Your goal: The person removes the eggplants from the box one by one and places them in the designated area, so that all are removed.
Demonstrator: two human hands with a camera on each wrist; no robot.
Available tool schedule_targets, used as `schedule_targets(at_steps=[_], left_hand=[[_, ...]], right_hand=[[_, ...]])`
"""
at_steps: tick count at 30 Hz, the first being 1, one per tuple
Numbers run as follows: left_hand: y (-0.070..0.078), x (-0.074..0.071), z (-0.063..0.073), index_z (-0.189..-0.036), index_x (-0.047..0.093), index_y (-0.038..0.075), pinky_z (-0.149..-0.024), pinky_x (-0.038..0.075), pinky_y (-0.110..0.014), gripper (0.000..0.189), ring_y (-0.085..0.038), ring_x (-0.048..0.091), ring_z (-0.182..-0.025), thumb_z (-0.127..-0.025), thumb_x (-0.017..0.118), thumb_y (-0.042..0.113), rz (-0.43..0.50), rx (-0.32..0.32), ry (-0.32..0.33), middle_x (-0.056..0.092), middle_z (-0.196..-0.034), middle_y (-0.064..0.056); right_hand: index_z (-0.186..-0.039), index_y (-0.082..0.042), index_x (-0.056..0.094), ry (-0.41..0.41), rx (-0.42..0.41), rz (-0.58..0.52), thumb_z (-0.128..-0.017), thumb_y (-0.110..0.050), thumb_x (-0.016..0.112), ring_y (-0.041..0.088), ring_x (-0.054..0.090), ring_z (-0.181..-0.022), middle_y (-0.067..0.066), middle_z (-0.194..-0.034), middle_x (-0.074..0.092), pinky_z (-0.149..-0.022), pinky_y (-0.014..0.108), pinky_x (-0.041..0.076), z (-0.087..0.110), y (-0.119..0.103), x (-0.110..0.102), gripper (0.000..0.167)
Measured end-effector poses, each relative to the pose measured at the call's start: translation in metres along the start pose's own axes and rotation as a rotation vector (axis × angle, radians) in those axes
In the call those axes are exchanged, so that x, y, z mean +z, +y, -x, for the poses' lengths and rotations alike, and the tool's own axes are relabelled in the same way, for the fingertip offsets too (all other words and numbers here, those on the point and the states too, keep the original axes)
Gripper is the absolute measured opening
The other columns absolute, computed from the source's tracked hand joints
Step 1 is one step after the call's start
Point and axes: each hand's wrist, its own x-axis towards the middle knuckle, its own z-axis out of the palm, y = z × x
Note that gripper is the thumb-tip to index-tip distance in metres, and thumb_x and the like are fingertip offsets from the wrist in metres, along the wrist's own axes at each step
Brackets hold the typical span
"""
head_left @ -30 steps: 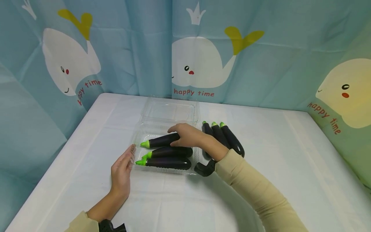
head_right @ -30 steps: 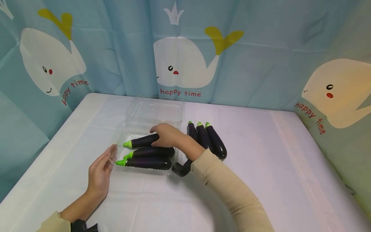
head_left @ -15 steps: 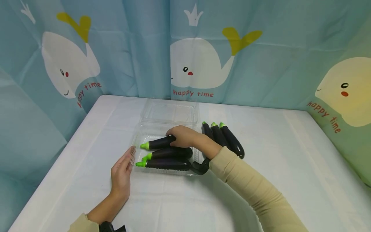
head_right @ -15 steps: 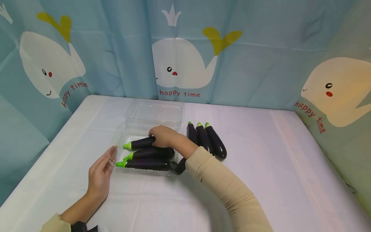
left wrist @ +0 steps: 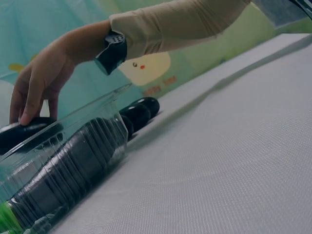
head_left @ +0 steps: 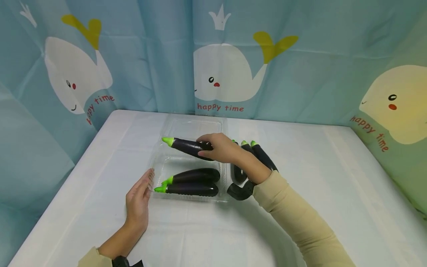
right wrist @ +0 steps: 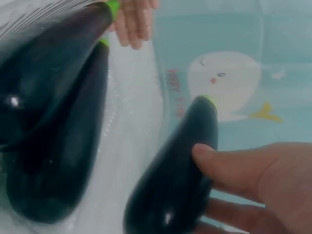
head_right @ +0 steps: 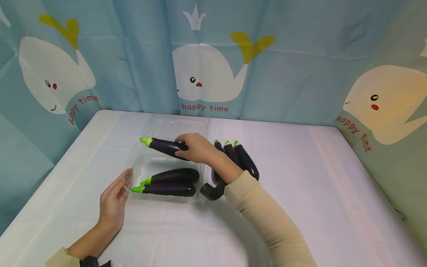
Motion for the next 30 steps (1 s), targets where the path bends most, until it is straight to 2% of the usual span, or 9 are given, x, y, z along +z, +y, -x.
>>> schedule_targets(at_steps=[5,8,16,23,30], left_hand=[[-0.001,-0.001,0.0,-0.136,0.031,-0.011,-0.106,0.023,-0.025,0.043,-0.017,0.023,-0.134,-0.101,0.033,0.013,0.006,0.005,-0.007,0.03,-0.145,-0.015],[-0.001,-0.001,-0.001,-0.136,0.031,-0.01,-0.107,0.023,-0.025,0.043,-0.017,0.023,-0.134,-0.101,0.033,0.014,0.011,0.004,-0.01,0.029,-0.146,-0.015],[0.0,-0.001,-0.002,-0.136,0.032,-0.01,-0.106,0.024,-0.025,0.042,-0.017,0.024,-0.134,-0.101,0.033,0.013,0.016,-0.003,0.002,0.03,-0.145,-0.016],[0.0,0.0,-0.001,-0.135,0.032,-0.011,-0.106,0.025,-0.025,0.041,-0.017,0.025,-0.133,-0.1,0.033,0.011,0.017,-0.002,0.006,0.03,-0.145,-0.016],[0.001,0.001,-0.001,-0.135,0.033,-0.012,-0.106,0.025,-0.026,0.041,-0.018,0.025,-0.133,-0.1,0.032,0.009,0.026,-0.004,0.012,0.031,-0.144,-0.017]], right_hand=[[-0.122,-0.001,0.057,0.069,0.036,-0.109,-0.088,-0.018,0.064,0.02,0.057,-0.092,0.009,-0.107,0.062,-0.075,0.033,0.049,0.013,0.005,-0.012,0.039],[-0.121,-0.001,0.057,0.113,0.064,-0.138,-0.087,-0.016,0.064,0.021,0.057,-0.091,0.01,-0.104,0.063,-0.073,0.035,0.048,0.021,0.01,-0.02,0.038],[-0.122,-0.001,0.057,0.186,0.179,-0.196,-0.087,-0.02,0.065,0.027,0.058,-0.101,0.014,-0.112,0.061,-0.079,0.04,0.05,0.036,0.024,-0.029,0.04],[-0.124,-0.002,0.056,0.256,0.299,-0.252,-0.088,-0.026,0.063,0.03,0.057,-0.102,0.017,-0.114,0.06,-0.079,0.043,0.051,0.063,0.036,-0.036,0.044],[-0.126,0.0,0.052,0.299,0.375,-0.252,-0.089,-0.028,0.061,0.031,0.058,-0.101,0.02,-0.115,0.059,-0.082,0.048,0.048,0.09,0.048,-0.042,0.047]])
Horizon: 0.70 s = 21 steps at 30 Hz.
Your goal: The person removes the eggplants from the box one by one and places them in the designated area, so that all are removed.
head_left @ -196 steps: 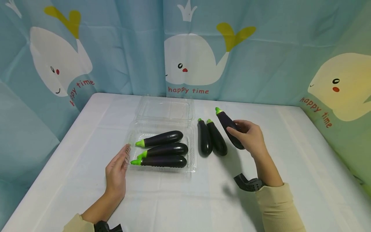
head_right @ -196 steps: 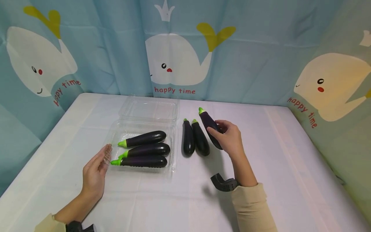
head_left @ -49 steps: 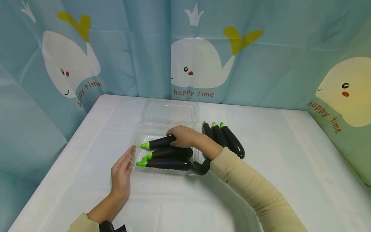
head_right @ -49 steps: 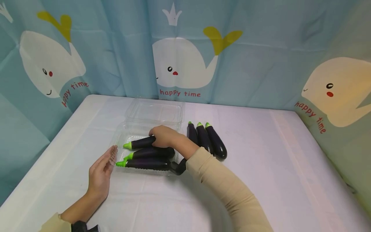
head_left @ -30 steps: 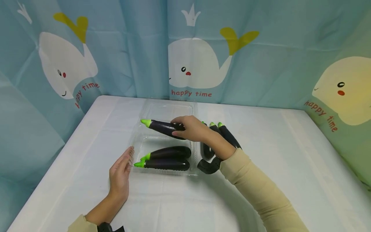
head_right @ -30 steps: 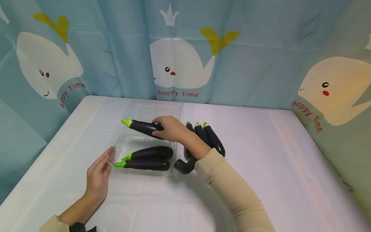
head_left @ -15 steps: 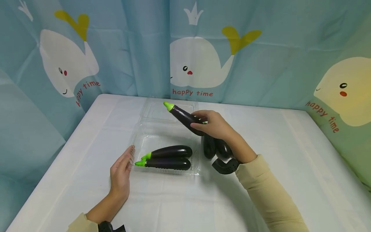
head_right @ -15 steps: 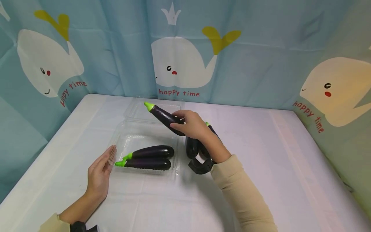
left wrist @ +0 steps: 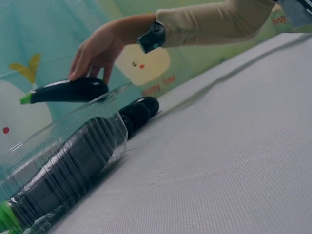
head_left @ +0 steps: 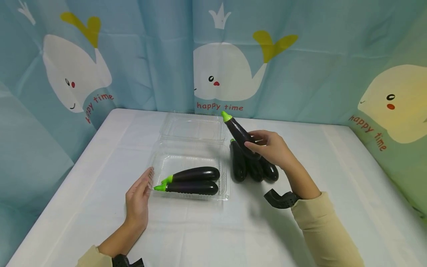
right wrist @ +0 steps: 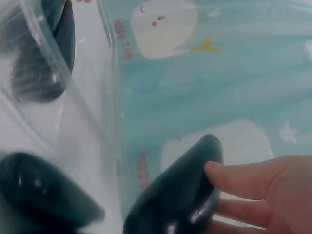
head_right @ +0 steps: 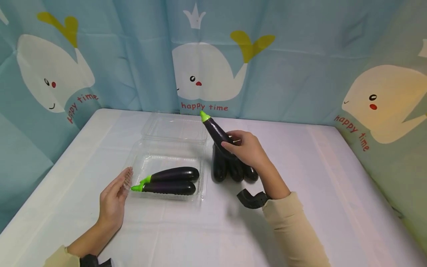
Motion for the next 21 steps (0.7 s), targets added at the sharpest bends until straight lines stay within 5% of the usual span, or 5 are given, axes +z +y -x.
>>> schedule_targets(at_steps=[7,21], left_hand=[[0.001,0.001,-0.001,-0.135,0.033,-0.011,-0.105,0.026,-0.025,0.04,-0.017,0.026,-0.133,-0.1,0.031,0.008,-0.003,-0.003,0.009,0.031,-0.144,-0.016],[0.0,0.0,0.001,-0.135,0.033,-0.012,-0.106,0.025,-0.025,0.041,-0.018,0.026,-0.133,-0.1,0.031,0.008,0.005,0.0,0.004,0.03,-0.145,-0.018]], right_hand=[[-0.131,0.002,0.047,0.032,0.07,-0.02,-0.09,-0.031,0.06,0.035,0.055,-0.107,0.024,-0.119,0.055,-0.089,0.052,0.043,0.01,0.014,-0.015,0.054],[-0.13,0.008,0.045,0.089,0.11,0.027,-0.091,-0.036,0.055,0.038,0.053,-0.107,0.028,-0.12,0.053,-0.081,0.046,0.048,0.027,0.044,-0.033,0.06]])
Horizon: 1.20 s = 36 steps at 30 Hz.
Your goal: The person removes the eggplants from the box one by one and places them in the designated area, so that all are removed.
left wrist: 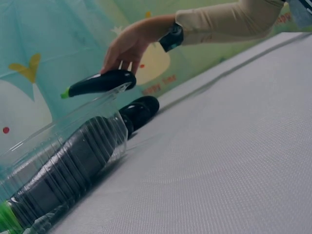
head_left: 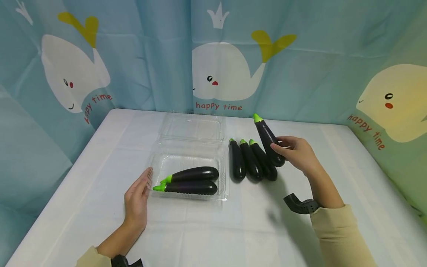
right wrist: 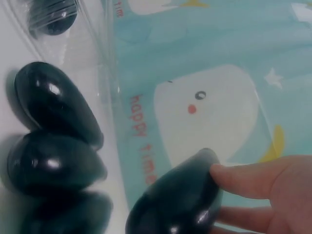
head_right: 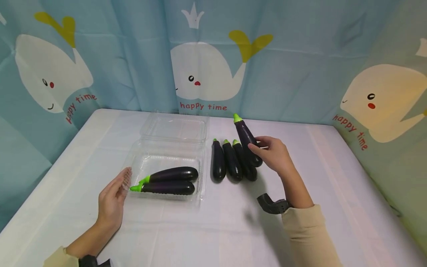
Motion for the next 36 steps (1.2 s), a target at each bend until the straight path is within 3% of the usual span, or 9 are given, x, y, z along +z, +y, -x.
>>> schedule_targets(at_steps=[8,17,36], left_hand=[[0.001,-0.001,0.001,-0.135,0.032,-0.012,-0.106,0.024,-0.026,0.041,-0.017,0.025,-0.133,-0.1,0.031,0.009,-0.01,0.006,-0.012,0.029,-0.145,-0.018],[0.001,-0.001,0.001,-0.135,0.032,-0.012,-0.106,0.024,-0.026,0.041,-0.017,0.025,-0.133,-0.1,0.031,0.009,-0.003,0.008,-0.01,0.03,-0.145,-0.018],[0.0,-0.001,0.001,-0.136,0.031,-0.011,-0.106,0.025,-0.025,0.041,-0.017,0.025,-0.133,-0.1,0.031,0.01,-0.002,0.0,-0.013,0.029,-0.145,-0.017]], right_hand=[[-0.13,0.011,0.042,0.014,0.043,-0.007,-0.091,-0.036,0.054,0.033,0.06,-0.094,0.032,-0.115,0.054,-0.071,0.029,0.053,0.004,0.011,-0.006,0.063],[-0.132,0.013,0.038,0.007,0.112,-0.033,-0.092,-0.04,0.052,0.041,0.054,-0.104,0.034,-0.123,0.047,-0.081,0.043,0.051,0.009,0.028,-0.003,0.068],[-0.132,0.013,0.038,-0.008,0.204,-0.068,-0.091,-0.041,0.053,0.042,0.047,-0.112,0.034,-0.127,0.043,-0.08,0.041,0.051,0.009,0.056,0.007,0.069]])
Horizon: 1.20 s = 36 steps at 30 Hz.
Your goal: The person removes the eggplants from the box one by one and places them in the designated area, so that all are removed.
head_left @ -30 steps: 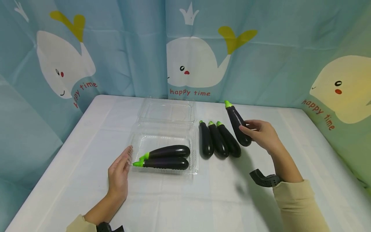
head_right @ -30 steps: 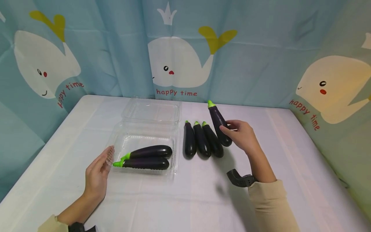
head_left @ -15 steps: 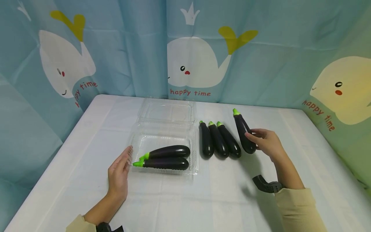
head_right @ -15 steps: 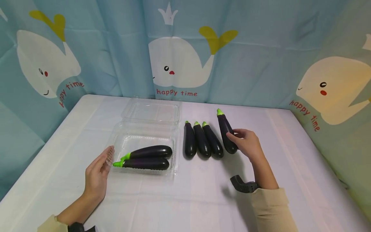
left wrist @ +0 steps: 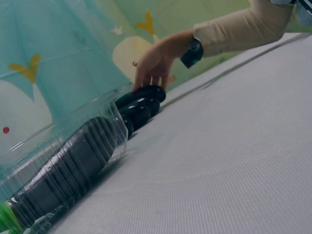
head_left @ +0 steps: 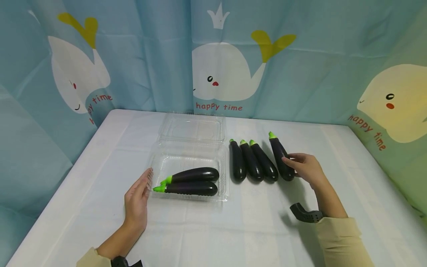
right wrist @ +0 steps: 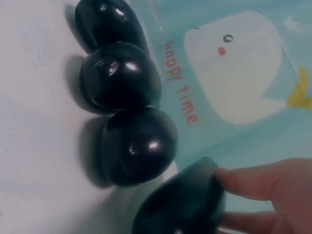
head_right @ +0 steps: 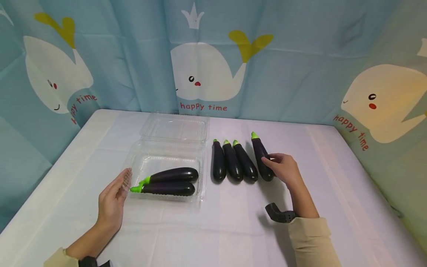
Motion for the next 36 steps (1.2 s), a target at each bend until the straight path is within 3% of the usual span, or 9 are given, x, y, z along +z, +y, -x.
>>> schedule_targets(at_steps=[19,29,33,36], left_hand=[[0.0005,0.0009,-0.0006,-0.136,0.032,-0.011,-0.105,0.026,-0.025,0.043,-0.017,0.025,-0.133,-0.1,0.034,0.013,0.01,0.003,0.002,0.029,-0.145,-0.018],[0.0009,0.0011,-0.0009,-0.136,0.031,-0.011,-0.106,0.025,-0.026,0.042,-0.017,0.024,-0.134,-0.1,0.032,0.011,0.012,0.0,0.007,0.028,-0.145,-0.018],[0.001,0.0015,-0.0006,-0.136,0.031,-0.012,-0.105,0.025,-0.026,0.041,-0.018,0.024,-0.134,-0.1,0.032,0.01,0.008,0.001,0.008,0.029,-0.145,-0.017],[0.0007,0.0014,-0.0002,-0.136,0.031,-0.012,-0.105,0.026,-0.025,0.041,-0.018,0.025,-0.134,-0.1,0.031,0.01,-0.003,-0.003,0.006,0.03,-0.145,-0.016]], right_hand=[[-0.129,0.014,0.041,-0.057,0.048,0.051,-0.091,-0.044,0.052,0.043,0.049,-0.109,0.035,-0.125,0.043,-0.08,0.042,0.051,-0.0062,0.0046,0.0067,0.069],[-0.127,0.015,0.043,-0.065,0.033,0.076,-0.091,-0.047,0.05,0.043,0.048,-0.11,0.035,-0.126,0.043,-0.079,0.042,0.052,-0.0084,0.0074,0.0058,0.072],[-0.129,0.014,0.041,-0.029,0.03,0.103,-0.09,-0.051,0.048,0.043,0.05,-0.107,0.036,-0.124,0.045,-0.08,0.044,0.05,-0.0068,0.0077,0.0041,0.077],[-0.129,0.013,0.041,0.047,-0.013,0.18,-0.09,-0.052,0.046,0.046,0.049,-0.107,0.036,-0.121,0.047,-0.082,0.051,0.047,-0.0025,0.003,0.0016,0.077]])
